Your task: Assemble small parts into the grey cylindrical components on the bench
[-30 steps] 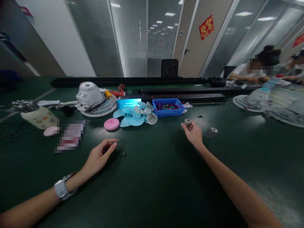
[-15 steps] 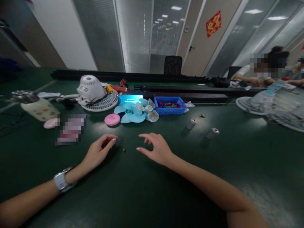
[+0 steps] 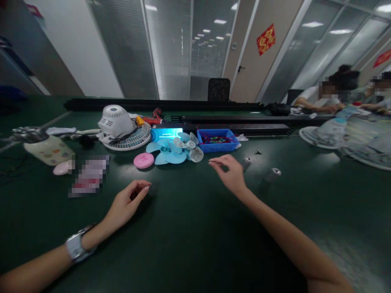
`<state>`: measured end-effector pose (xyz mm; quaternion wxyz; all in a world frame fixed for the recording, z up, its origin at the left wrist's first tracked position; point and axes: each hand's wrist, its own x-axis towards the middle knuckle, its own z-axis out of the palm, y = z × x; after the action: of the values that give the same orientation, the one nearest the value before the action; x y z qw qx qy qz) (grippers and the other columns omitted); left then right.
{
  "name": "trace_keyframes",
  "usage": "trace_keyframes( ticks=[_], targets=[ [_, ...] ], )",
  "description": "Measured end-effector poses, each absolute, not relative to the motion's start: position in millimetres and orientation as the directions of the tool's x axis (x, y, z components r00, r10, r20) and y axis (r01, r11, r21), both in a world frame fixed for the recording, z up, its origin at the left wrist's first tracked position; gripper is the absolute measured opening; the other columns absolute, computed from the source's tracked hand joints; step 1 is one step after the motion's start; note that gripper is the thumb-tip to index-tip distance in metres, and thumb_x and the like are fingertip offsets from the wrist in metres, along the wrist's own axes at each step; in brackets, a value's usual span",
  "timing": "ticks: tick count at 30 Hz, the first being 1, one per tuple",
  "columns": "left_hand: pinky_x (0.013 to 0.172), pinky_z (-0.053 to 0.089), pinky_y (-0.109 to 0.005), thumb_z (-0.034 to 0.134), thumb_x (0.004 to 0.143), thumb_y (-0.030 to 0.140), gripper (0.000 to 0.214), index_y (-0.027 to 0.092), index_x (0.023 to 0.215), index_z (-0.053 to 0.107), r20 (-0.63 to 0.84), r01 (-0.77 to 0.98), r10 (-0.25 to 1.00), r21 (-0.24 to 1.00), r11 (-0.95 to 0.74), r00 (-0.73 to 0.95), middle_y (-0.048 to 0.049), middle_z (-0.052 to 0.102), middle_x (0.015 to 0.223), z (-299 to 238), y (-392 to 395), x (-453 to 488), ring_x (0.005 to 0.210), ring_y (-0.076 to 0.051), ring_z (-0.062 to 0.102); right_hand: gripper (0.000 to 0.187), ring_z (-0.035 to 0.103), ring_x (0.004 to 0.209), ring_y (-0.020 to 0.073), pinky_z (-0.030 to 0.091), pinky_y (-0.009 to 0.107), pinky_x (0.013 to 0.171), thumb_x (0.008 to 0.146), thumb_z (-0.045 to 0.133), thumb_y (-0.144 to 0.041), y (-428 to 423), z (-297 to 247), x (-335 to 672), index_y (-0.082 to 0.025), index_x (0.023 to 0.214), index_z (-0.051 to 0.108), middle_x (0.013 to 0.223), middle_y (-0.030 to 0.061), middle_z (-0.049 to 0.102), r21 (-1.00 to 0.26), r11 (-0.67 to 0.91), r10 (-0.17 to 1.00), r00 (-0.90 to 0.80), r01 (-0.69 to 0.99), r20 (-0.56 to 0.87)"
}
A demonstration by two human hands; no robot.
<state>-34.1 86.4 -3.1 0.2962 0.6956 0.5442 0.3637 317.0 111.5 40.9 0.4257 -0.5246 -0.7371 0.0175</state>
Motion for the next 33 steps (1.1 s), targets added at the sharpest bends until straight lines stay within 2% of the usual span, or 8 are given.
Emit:
trace_keyframes(
  ticks=[3,6,10,16,22,27,30,33],
  targets=[
    [0.064,0.046,-0.029,0.052,0.09,0.047,0.033,0.02,0.106,0.064,0.183,0.537,0.972,0.811,-0.232,0.144,-0.003,0.067,0.086,-3.3,86.8,-33.0,0.071,-0.018,0.061,0.027,0.066,0.092,0.0249,0.05,0.039,0.088,0.089,0.06,-0.042,121.2,44.0,395.8,-0.022,0.097,0.076,0.097,0.0087,0.072,-0.417,0.227,0.686,0.159,0.88,0.71],
    [0.063,0.045,-0.029,0.052,0.091,0.047,0.034,0.02,0.108,0.063,0.17,0.539,0.975,0.813,-0.22,0.142,-0.0029,0.066,0.087,-3.9,87.0,-32.7,0.071,-0.018,0.06,0.03,0.068,0.093,0.0269,0.051,0.041,0.089,0.086,0.059,-0.043,128.8,30.8,441.9,-0.02,0.094,0.077,0.097,0.0101,0.074,-0.438,0.081,0.719,0.252,0.896,0.648],
    [0.064,0.045,-0.03,0.051,0.092,0.048,0.034,0.02,0.109,0.061,0.161,0.548,0.976,0.808,-0.214,0.144,-0.0028,0.066,0.087,-5.3,87.3,-33.8,0.071,-0.017,0.06,0.035,0.07,0.086,0.0273,0.053,0.041,0.085,0.084,0.057,-0.045,132.3,13.7,451.7,-0.019,0.097,0.077,0.098,0.0108,0.076,-0.507,-0.02,0.755,0.346,0.862,0.557],
    [0.065,0.046,-0.029,0.052,0.092,0.047,0.033,0.02,0.109,0.061,0.16,0.55,0.975,0.806,-0.218,0.152,-0.0033,0.066,0.089,-5.3,86.9,-34.3,0.072,-0.018,0.06,0.039,0.07,0.08,0.026,0.053,0.038,0.078,0.085,0.055,-0.047,133.6,14.4,448.2,-0.018,0.101,0.077,0.096,0.0113,0.076,-0.491,-0.062,0.753,0.363,0.869,0.549],
    [0.065,0.046,-0.029,0.051,0.092,0.046,0.034,0.02,0.112,0.059,0.149,0.554,0.975,0.803,-0.217,0.166,-0.0015,0.064,0.085,-5.2,87.3,-34.2,0.071,-0.017,0.06,0.04,0.071,0.082,0.0263,0.054,0.04,0.08,0.087,0.053,-0.047,132.5,14.0,448.2,-0.017,0.098,0.078,0.101,0.0124,0.076,-0.422,-0.067,0.782,0.31,0.904,0.541],
    [0.066,0.046,-0.029,0.05,0.094,0.046,0.034,0.02,0.114,0.058,0.143,0.552,0.974,0.805,-0.217,0.175,-0.0013,0.063,0.086,-8.4,87.7,-35.5,0.074,-0.017,0.06,0.053,0.072,0.086,0.0269,0.056,0.04,0.083,0.08,0.064,-0.052,135.8,0.5,447.2,-0.015,0.115,0.073,0.099,0.0127,0.076,-0.541,-0.042,0.796,0.355,0.84,0.49],
    [0.065,0.046,-0.029,0.051,0.094,0.045,0.033,0.02,0.114,0.058,0.154,0.548,0.973,0.806,-0.223,0.171,-0.0014,0.063,0.086,-8.8,87.9,-35.9,0.074,-0.017,0.06,0.061,0.073,0.085,0.0294,0.057,0.043,0.081,0.073,0.07,-0.057,134.3,-1.7,436.6,-0.012,0.114,0.071,0.094,0.0136,0.076,-0.625,-0.049,0.808,0.399,0.779,0.434],
    [0.063,0.046,-0.028,0.052,0.094,0.043,0.032,0.02,0.114,0.059,0.182,0.53,0.967,0.81,-0.251,0.18,-0.0008,0.062,0.084,-4.2,85.2,-34.1,0.072,-0.016,0.059,0.056,0.073,0.088,0.0293,0.057,0.045,0.084,0.076,0.07,-0.056,118.2,7.5,397.3,-0.015,0.115,0.071,0.098,0.0124,0.076,-0.637,0.075,0.839,0.297,0.767,0.456]
  ],
)
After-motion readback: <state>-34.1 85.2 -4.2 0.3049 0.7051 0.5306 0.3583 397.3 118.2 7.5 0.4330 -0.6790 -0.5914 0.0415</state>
